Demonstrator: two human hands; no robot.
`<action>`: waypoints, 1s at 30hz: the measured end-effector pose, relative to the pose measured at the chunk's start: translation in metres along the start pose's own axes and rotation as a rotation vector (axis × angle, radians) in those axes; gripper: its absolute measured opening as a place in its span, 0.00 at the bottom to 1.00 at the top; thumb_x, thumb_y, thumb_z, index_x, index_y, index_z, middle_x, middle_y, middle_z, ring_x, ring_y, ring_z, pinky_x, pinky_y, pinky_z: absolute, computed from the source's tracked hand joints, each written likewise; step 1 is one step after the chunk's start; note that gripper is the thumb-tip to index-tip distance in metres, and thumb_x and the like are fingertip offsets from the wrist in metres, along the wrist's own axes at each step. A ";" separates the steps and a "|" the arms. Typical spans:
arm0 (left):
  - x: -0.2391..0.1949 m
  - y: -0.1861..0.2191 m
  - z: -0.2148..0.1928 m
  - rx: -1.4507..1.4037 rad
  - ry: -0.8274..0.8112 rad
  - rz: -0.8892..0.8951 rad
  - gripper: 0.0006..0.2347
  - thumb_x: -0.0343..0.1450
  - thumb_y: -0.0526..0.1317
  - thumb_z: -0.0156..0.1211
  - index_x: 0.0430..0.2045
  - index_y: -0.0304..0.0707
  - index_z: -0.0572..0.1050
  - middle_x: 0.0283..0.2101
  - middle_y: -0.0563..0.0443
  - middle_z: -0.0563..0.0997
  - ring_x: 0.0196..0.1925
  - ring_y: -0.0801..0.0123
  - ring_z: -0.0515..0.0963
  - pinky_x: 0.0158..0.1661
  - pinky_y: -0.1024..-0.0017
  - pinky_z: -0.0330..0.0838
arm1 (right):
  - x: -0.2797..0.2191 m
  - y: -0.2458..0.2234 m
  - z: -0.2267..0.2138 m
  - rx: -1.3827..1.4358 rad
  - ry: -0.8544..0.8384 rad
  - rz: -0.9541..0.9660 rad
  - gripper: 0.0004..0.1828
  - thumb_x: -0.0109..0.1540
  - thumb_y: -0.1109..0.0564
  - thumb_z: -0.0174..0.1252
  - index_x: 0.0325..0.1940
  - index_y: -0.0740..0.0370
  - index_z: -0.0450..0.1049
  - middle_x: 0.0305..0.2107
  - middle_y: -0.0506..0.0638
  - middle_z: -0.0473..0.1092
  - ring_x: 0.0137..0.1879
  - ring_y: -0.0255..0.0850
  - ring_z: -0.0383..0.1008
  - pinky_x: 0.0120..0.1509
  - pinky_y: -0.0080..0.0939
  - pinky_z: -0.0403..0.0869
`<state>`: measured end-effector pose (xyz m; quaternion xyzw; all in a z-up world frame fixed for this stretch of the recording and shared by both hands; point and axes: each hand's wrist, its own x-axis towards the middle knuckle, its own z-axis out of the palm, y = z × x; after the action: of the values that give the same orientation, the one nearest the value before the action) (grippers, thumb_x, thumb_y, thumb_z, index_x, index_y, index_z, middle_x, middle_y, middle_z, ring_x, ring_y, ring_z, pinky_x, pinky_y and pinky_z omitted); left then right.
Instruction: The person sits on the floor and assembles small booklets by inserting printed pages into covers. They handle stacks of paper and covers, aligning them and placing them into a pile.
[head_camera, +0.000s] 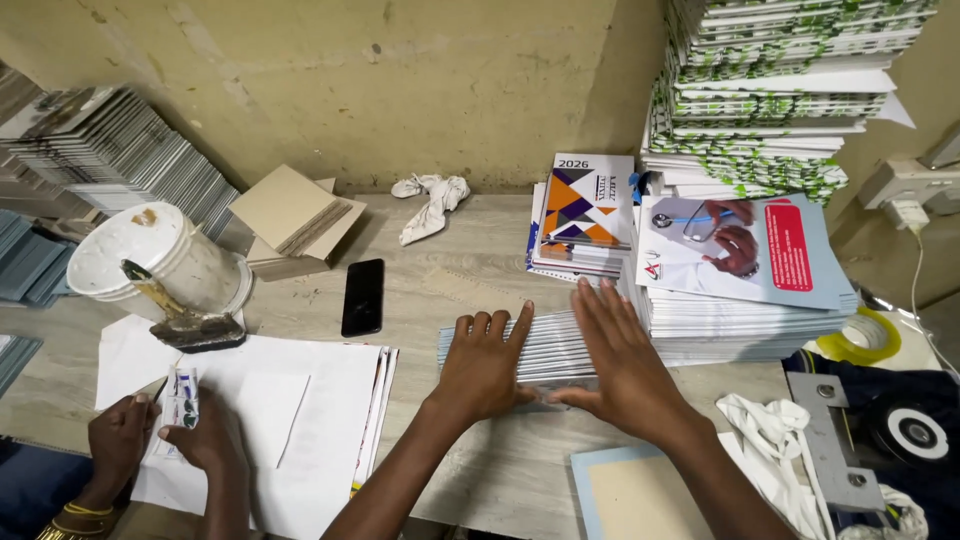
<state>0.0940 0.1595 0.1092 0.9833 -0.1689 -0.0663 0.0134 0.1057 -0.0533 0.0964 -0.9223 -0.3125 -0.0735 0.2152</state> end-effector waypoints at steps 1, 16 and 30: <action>-0.003 0.003 -0.004 -0.004 -0.009 0.001 0.46 0.63 0.58 0.69 0.74 0.38 0.53 0.63 0.30 0.68 0.66 0.40 0.66 0.65 0.47 0.54 | 0.007 -0.007 0.003 0.004 -0.007 0.005 0.67 0.50 0.34 0.77 0.79 0.65 0.46 0.75 0.65 0.47 0.80 0.64 0.39 0.81 0.62 0.40; 0.029 -0.029 -0.008 -0.008 0.148 0.103 0.34 0.62 0.58 0.69 0.58 0.36 0.68 0.47 0.42 0.76 0.50 0.49 0.76 0.50 0.56 0.65 | 0.071 0.016 0.025 -0.333 -0.148 -0.161 0.48 0.43 0.39 0.80 0.61 0.59 0.69 0.46 0.57 0.72 0.57 0.54 0.71 0.60 0.52 0.67; 0.023 -0.059 0.015 -0.046 0.105 -0.004 0.35 0.61 0.58 0.71 0.57 0.33 0.69 0.49 0.39 0.78 0.54 0.50 0.76 0.54 0.60 0.64 | 0.080 0.015 0.024 -0.280 -0.360 -0.103 0.44 0.49 0.42 0.77 0.61 0.62 0.67 0.48 0.60 0.73 0.58 0.53 0.73 0.63 0.49 0.66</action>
<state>0.1327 0.2069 0.0881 0.9852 -0.1647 -0.0187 0.0445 0.1781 -0.0097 0.0914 -0.9242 -0.3793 0.0386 0.0219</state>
